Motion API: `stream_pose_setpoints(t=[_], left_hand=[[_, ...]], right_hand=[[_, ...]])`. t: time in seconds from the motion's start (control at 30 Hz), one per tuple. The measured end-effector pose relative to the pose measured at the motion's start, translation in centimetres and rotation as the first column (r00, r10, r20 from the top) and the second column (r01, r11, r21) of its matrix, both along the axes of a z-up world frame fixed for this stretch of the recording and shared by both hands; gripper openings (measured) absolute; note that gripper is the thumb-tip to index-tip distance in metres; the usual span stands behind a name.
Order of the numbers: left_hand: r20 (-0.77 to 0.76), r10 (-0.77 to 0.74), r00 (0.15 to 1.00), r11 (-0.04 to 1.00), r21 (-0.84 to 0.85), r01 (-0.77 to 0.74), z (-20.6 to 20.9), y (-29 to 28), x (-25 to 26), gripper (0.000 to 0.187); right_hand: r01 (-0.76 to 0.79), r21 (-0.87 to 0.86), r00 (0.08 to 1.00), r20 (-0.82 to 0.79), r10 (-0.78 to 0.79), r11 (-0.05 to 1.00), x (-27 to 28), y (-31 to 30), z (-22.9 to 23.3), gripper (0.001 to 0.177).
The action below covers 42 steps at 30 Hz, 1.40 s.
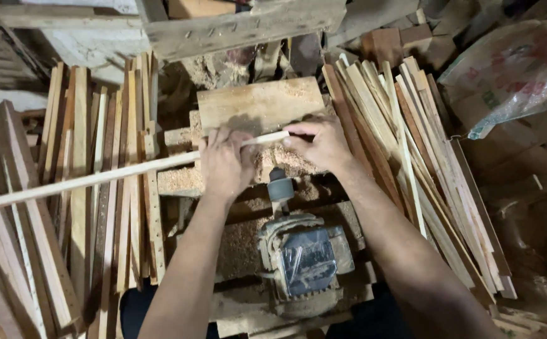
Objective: Shaping thin wooden strips using a stationary power tool
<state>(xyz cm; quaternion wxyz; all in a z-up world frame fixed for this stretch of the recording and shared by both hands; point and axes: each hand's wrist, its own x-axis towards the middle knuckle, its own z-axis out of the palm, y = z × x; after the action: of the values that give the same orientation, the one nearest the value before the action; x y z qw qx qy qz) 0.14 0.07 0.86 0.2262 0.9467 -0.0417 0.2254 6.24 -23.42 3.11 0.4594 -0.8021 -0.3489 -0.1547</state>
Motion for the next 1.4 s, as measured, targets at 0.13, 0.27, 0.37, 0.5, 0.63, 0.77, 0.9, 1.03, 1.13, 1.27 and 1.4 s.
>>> stream_pose_setpoints(t=[0.13, 0.27, 0.37, 0.5, 0.63, 0.77, 0.9, 1.03, 1.13, 1.27, 1.4], left_hand=[[0.022, -0.032, 0.999, 0.999, 0.026, 0.031, -0.4, 0.3, 0.0, 0.017], [0.022, -0.075, 0.997, 0.997, 0.028, 0.074, 0.5, 0.0, -0.4, 0.020], [0.014, -0.058, 0.998, 0.998, 0.037, 0.057, -1.2, 0.1, 0.3, 0.018], [0.015, -0.033, 0.999, 0.999, 0.022, 0.033, -2.3, 0.4, 0.4, 0.016], [0.033, -0.031, 0.999, 0.999, 0.029, 0.030, -1.9, 0.3, 0.4, 0.015], [0.057, -0.049, 0.997, 0.998, 0.028, 0.047, -1.9, 0.5, 0.1, 0.016], [0.065, -0.063, 0.996, 0.998, 0.022, 0.062, -0.9, 0.4, -0.3, 0.014], [0.067, -0.054, 0.996, 0.998, 0.027, 0.053, -1.4, 0.3, -0.3, 0.015], [0.058, -0.053, 0.997, 0.999, 0.015, 0.052, -1.5, 0.4, -0.3, 0.014], [0.030, -0.067, 0.997, 0.998, 0.007, 0.066, -2.7, 0.5, 0.0, 0.015], [0.049, -0.004, 0.999, 0.999, 0.044, 0.002, 0.5, -0.5, 0.0, 0.020]], right_hand=[[0.004, -0.007, 1.000, -0.010, -0.004, 1.000, -0.2, 0.5, 0.6, 0.021], [0.003, 0.012, 1.000, -0.028, -0.003, 1.000, -0.6, 1.0, -0.1, 0.020], [0.020, -0.046, 1.000, -0.020, -0.021, 0.999, -0.4, 0.9, 0.2, 0.018], [0.055, -0.116, 0.998, 0.026, -0.052, 0.992, -0.3, 1.1, 0.1, 0.018], [0.046, -0.128, 0.999, 0.008, -0.045, 0.991, 0.1, 0.8, -0.8, 0.017], [0.038, -0.130, 0.999, -0.027, -0.042, 0.991, -0.2, 0.7, -0.6, 0.015], [0.026, -0.126, 0.998, -0.056, -0.034, 0.992, -0.1, 0.8, -1.2, 0.015], [0.009, -0.093, 0.999, -0.036, -0.012, 0.996, -0.1, 0.3, -1.0, 0.016], [0.001, -0.079, 0.997, -0.076, -0.007, 0.997, 0.1, 0.1, -1.4, 0.016], [-0.035, -0.064, 0.998, -0.046, 0.032, 0.997, 0.1, 0.4, -1.4, 0.018], [0.074, -0.016, 0.983, -0.169, -0.076, 0.997, -1.0, 1.7, 0.5, 0.017]])
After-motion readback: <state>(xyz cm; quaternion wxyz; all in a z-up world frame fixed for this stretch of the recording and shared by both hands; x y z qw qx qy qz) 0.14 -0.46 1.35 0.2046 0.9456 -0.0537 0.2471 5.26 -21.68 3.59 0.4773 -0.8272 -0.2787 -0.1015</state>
